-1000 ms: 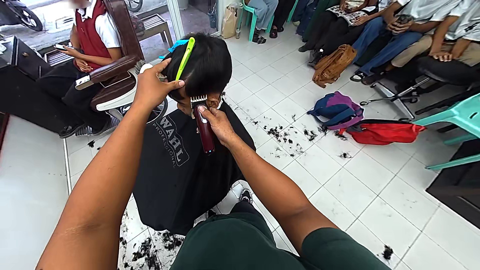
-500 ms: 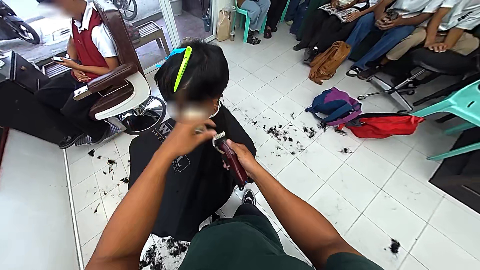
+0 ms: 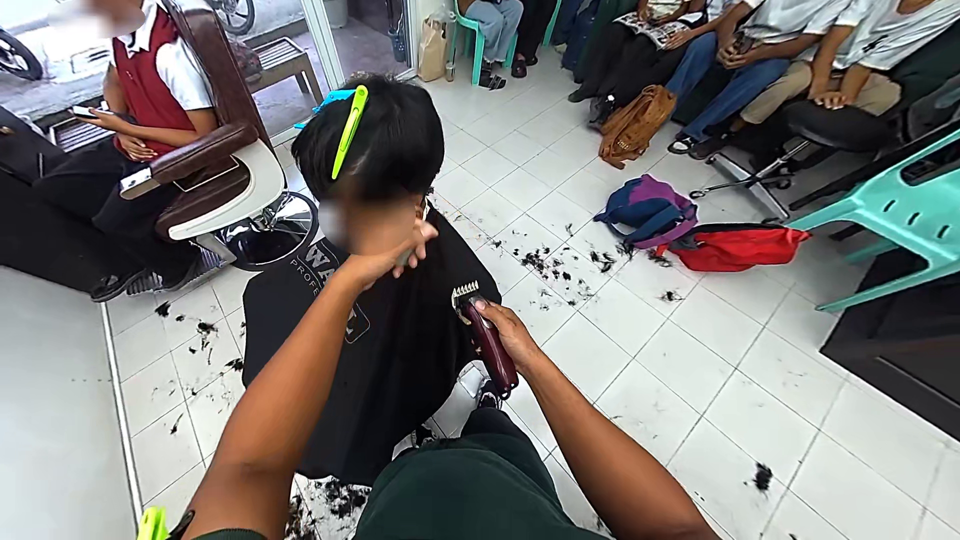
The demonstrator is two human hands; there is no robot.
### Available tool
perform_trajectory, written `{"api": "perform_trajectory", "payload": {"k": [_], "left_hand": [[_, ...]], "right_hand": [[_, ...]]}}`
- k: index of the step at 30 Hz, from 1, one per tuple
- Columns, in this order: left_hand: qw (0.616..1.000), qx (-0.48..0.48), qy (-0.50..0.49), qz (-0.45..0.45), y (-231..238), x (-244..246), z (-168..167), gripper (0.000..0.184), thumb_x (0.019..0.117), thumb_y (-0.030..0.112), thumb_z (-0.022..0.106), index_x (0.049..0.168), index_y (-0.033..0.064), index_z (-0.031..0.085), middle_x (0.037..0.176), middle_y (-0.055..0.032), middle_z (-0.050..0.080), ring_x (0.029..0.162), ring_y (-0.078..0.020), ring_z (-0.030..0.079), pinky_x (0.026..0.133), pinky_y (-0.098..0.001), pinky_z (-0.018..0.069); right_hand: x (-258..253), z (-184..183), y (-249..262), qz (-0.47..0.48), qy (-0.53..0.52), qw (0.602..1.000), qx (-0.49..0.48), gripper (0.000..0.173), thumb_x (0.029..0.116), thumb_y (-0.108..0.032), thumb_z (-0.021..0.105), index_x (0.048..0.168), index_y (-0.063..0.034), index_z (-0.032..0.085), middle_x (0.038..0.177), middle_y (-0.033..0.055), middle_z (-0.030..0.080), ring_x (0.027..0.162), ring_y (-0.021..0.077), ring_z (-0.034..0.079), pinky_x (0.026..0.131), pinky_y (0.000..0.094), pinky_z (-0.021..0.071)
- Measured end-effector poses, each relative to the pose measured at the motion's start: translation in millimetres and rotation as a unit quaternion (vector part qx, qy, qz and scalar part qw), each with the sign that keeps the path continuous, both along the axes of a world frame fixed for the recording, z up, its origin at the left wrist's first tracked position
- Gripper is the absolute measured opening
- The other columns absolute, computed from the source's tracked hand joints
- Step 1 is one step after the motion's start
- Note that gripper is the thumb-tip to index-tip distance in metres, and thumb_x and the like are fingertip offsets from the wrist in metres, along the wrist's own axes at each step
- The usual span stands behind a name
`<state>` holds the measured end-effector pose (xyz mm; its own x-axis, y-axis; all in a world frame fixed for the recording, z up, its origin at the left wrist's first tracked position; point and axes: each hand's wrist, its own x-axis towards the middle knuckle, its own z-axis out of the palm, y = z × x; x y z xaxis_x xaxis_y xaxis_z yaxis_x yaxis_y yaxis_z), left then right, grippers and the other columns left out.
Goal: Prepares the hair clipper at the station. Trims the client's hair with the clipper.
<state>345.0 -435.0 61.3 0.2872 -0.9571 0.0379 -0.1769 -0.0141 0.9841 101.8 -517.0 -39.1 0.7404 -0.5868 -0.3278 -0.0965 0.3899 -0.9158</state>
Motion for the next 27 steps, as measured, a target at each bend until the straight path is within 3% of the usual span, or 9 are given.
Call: {"api": "perform_trajectory", "payload": {"k": [1,3,5,9,12,16,19,23,27], "left_hand": [[0.999,0.037,-0.002,-0.016,4,3,2,0.019,0.1023,0.012,0.059,0.115,0.0022,0.069,0.078,-0.0013,0.068,0.054,-0.0046,0.056,0.045,-0.0192,0.0445],[1.0,-0.015,0.024,-0.002,9,4,3,0.017,0.0999,0.008,0.059,0.112,0.0038,0.07,0.078,0.0012,0.068,0.054,-0.0023,0.057,0.045,-0.0167,0.0452],[0.997,-0.049,0.042,0.032,12,8,4,0.019,0.1037,0.013,0.053,0.11,0.0048,0.07,0.075,0.002,0.069,0.053,-0.0027,0.059,0.045,-0.0168,0.0466],[0.977,0.185,-0.1,0.018,52,1,-6,0.025,0.1052,0.022,0.059,0.121,0.0047,0.068,0.087,-0.0086,0.069,0.063,-0.0146,0.06,0.055,-0.0312,0.0512],[0.961,0.236,-0.128,0.07,111,-20,-35,0.028,0.1036,0.027,0.061,0.121,0.0076,0.07,0.094,-0.0064,0.071,0.072,-0.0127,0.064,0.063,-0.0322,0.0544],[0.955,0.258,-0.068,0.132,183,-54,-77,0.025,0.103,0.022,0.062,0.119,0.0055,0.07,0.093,-0.0051,0.072,0.069,-0.0107,0.065,0.059,-0.0293,0.0543],[0.945,0.285,-0.02,0.162,220,-80,-100,0.021,0.1022,0.018,0.062,0.117,0.0055,0.071,0.089,-0.0028,0.071,0.064,-0.0075,0.063,0.055,-0.0254,0.0517],[0.931,0.314,0.04,0.181,254,-102,-127,0.017,0.1021,0.015,0.063,0.114,0.0066,0.072,0.084,-0.0001,0.071,0.059,-0.0047,0.061,0.05,-0.021,0.0487],[0.924,0.325,0.06,0.194,268,-113,-140,0.015,0.1018,0.015,0.064,0.111,0.0067,0.072,0.082,0.0009,0.071,0.057,-0.0042,0.061,0.049,-0.0205,0.0485]], "right_hand": [[7,5,1,-0.007,-0.01,1.0,-0.003,0.033,0.108,-0.027,0.041,0.11,-0.0021,0.062,0.081,0.0017,0.065,0.065,0.0096,0.064,0.06,0.0275,0.0578],[25,16,0,-0.033,-0.043,0.998,-0.01,0.034,0.1097,-0.025,0.038,0.112,0.0,0.061,0.081,0.0035,0.064,0.066,0.0116,0.065,0.062,0.0293,0.0594],[44,23,-1,-0.054,-0.085,0.995,-0.025,0.036,0.1099,-0.026,0.037,0.116,0.0008,0.059,0.084,0.0064,0.066,0.071,0.0147,0.067,0.069,0.0329,0.0609],[80,43,-11,0.009,-0.094,0.989,-0.111,0.038,0.1079,-0.029,0.05,0.132,-0.0009,0.057,0.108,0.0109,0.068,0.093,0.0158,0.067,0.086,0.0377,0.0573],[107,65,-9,0.081,-0.058,0.985,-0.139,0.041,0.1057,-0.036,0.056,0.13,-0.0029,0.06,0.105,0.0119,0.069,0.086,0.0164,0.067,0.08,0.0376,0.0581],[136,67,-3,0.12,-0.032,0.986,-0.115,0.044,0.1057,-0.041,0.055,0.119,-0.0007,0.065,0.096,0.0128,0.069,0.08,0.0182,0.068,0.076,0.0384,0.0592],[138,63,0,0.121,-0.021,0.988,-0.091,0.049,0.1048,-0.05,0.053,0.12,-0.0038,0.063,0.097,0.013,0.068,0.079,0.0193,0.067,0.072,0.0388,0.0582],[148,61,-1,0.078,-0.09,0.989,-0.089,0.042,0.1092,-0.036,0.048,0.124,0.0022,0.06,0.097,0.0145,0.068,0.079,0.0209,0.069,0.076,0.0402,0.0611],[151,62,-7,0.098,-0.029,0.986,-0.133,0.042,0.1066,-0.035,0.056,0.118,0.0048,0.062,0.098,0.0163,0.068,0.083,0.022,0.069,0.08,0.0414,0.0593]]}}
